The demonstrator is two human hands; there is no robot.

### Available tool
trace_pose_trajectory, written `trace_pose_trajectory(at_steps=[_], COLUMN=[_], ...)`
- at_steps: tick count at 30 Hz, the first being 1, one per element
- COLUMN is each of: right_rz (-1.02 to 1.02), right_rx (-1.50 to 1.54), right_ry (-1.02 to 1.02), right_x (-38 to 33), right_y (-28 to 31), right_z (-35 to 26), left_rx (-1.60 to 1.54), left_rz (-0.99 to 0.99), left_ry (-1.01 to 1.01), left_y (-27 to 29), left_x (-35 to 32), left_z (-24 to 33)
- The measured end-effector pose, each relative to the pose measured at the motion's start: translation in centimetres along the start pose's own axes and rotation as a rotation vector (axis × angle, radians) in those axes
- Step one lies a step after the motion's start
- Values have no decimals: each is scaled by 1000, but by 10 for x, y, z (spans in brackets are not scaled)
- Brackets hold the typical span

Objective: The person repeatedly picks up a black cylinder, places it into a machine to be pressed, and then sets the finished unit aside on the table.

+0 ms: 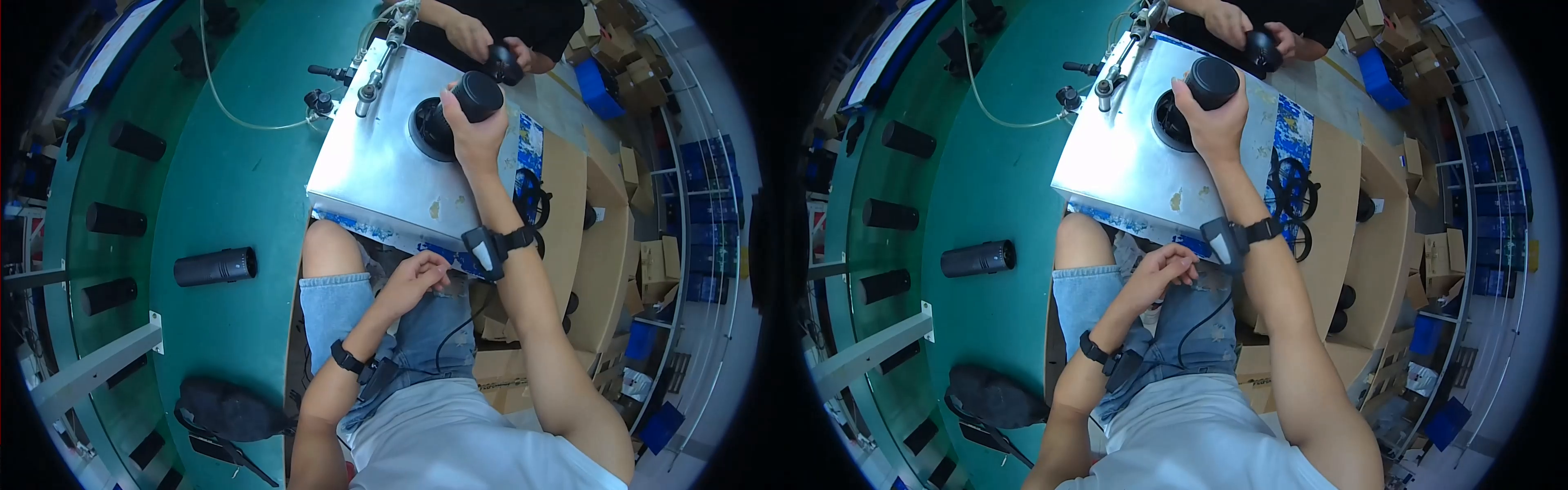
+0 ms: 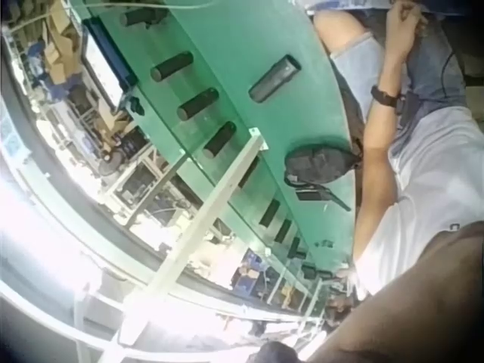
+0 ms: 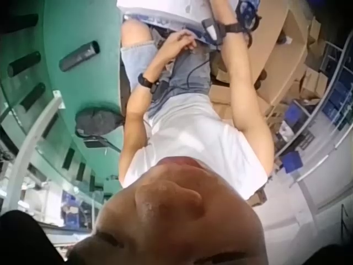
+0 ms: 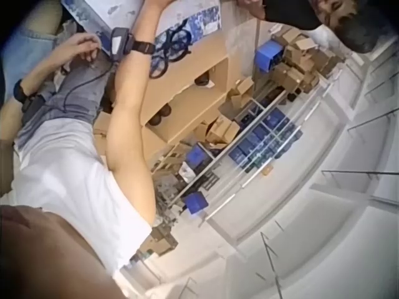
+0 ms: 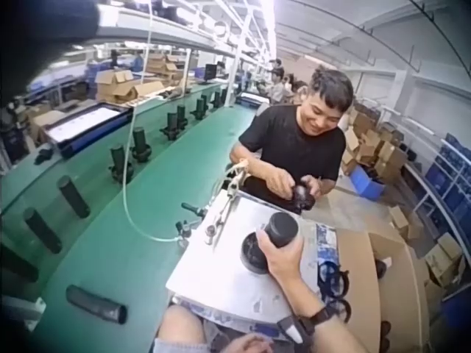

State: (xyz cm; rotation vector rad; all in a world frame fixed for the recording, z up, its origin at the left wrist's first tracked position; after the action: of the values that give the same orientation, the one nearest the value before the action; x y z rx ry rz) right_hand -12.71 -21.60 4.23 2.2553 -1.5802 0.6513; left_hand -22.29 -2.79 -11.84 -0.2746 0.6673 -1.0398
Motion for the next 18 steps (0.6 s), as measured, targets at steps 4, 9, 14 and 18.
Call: trace_pose_trajectory(at_steps=[4,9,14,18], right_rz=[-184,-373,-369,-344], right_rx=[106,190,180,200], right_ry=[25,64,72,48], right_x=[6,13,12,9], right_y=[2,-5,-10,-6], right_z=[5,4,11,17], left_rx=[-44,198,1259,1633], left_rz=[-6,277,771,726], left_ry=[-113,-744,-957,-389], left_y=[3,71,158,206], left_x=[-13,-24,136,210], left_z=[54,245,334,301])
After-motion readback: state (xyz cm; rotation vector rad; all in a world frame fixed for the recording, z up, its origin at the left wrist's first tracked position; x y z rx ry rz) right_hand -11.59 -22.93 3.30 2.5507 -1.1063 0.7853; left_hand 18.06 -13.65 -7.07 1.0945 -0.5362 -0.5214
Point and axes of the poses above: each hand's wrist, its own x-axis towards the middle knuckle, its own y-axis out of the back of the hand, z = x × y, the point moved 8 cm from there along x, towards the middle knuckle, and after that the axes turned 14 degrees about z, right-handed, at the moved point
